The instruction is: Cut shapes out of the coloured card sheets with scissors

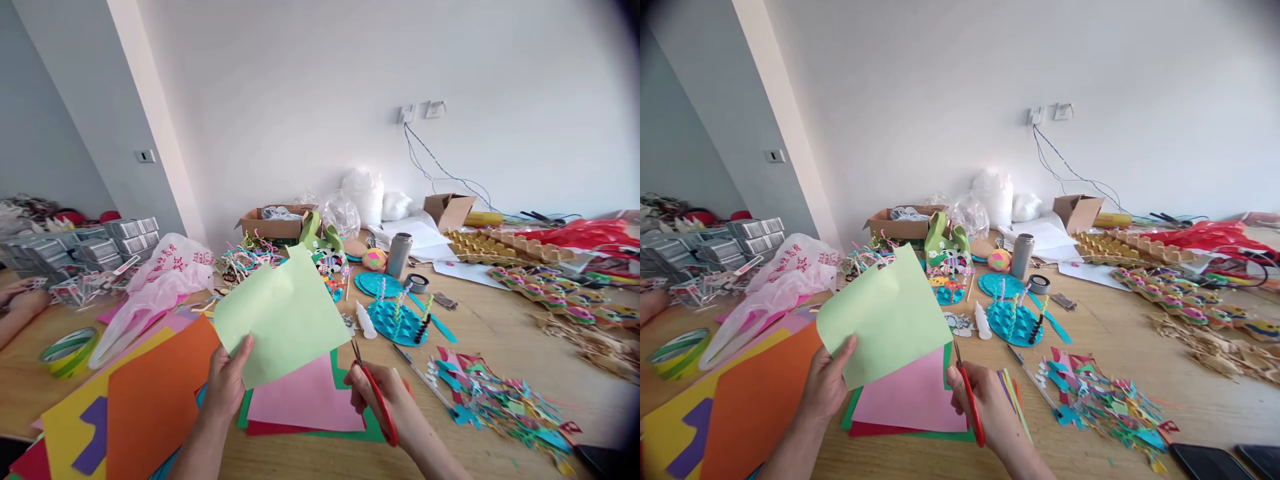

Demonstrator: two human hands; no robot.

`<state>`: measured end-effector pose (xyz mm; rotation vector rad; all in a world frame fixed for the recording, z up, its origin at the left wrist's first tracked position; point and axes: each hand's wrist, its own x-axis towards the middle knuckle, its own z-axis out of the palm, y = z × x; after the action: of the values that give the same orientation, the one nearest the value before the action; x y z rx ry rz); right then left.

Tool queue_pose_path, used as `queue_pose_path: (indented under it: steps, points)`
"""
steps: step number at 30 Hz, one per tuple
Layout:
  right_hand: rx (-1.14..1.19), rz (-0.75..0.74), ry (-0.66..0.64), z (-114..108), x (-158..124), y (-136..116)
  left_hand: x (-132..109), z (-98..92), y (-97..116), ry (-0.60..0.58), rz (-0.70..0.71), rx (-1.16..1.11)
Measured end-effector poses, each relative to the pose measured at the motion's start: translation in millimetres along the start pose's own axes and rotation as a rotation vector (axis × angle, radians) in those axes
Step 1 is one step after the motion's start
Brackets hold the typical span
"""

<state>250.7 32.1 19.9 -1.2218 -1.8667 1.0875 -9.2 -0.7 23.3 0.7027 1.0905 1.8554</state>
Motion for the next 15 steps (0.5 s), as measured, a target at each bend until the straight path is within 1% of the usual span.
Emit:
queue_pose_path:
  steps: [2,3,9,15]
  points:
    - [0.056,0.031,-0.102,0.3,-1.5,-3.1,0.5,-0.9,0.7,0.008,0.01,0.006]
    - [0.074,0.036,-0.13,0.1,-1.9,-4.1,0.9,-1.2,0.9,0.006,0.011,0.013]
    - [0.098,0.076,-0.136,0.5,-1.6,-4.3,1.1,-1.9,-0.9,-0.012,0.011,0.044]
    - [0.05,0.104,-0.106,0.2,-4.0,-7.6,2.0,-5.6,-5.2,-0.05,-0.02,0.047]
